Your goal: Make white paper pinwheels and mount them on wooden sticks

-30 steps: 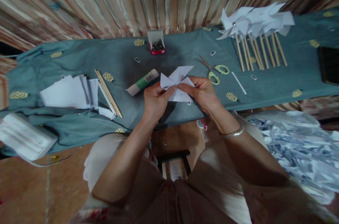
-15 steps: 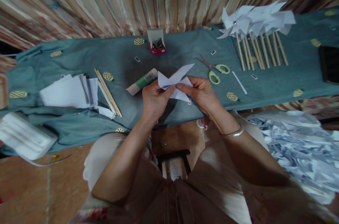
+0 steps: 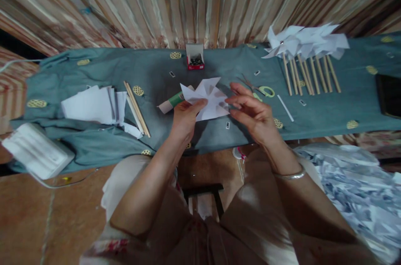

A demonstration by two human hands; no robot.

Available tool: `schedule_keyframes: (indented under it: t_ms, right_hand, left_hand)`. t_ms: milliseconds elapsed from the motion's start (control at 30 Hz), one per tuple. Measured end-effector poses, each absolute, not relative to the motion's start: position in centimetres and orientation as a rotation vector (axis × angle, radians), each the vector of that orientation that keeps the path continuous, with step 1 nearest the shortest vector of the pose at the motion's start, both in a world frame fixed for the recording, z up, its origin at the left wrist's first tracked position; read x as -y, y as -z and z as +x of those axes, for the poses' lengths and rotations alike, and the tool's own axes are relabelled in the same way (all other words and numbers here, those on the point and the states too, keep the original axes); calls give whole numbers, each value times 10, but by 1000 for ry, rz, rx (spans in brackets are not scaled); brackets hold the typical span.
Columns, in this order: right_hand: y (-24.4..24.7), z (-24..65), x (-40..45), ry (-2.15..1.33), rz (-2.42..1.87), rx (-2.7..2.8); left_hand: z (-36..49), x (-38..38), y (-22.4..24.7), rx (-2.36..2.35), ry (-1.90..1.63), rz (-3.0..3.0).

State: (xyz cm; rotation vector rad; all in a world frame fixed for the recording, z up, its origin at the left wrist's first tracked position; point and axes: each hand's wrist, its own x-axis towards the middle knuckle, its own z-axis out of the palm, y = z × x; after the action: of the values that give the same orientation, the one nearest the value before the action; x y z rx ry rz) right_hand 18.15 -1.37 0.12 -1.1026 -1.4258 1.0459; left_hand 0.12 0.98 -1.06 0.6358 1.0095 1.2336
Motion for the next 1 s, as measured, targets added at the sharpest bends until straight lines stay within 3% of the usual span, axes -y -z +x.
schedule_keyframes:
  t_ms: [1000]
  right_hand:
    - [2,153,12,-813,-1267,1437]
  left_hand:
    - [14,1,10,-1055,-1242,684]
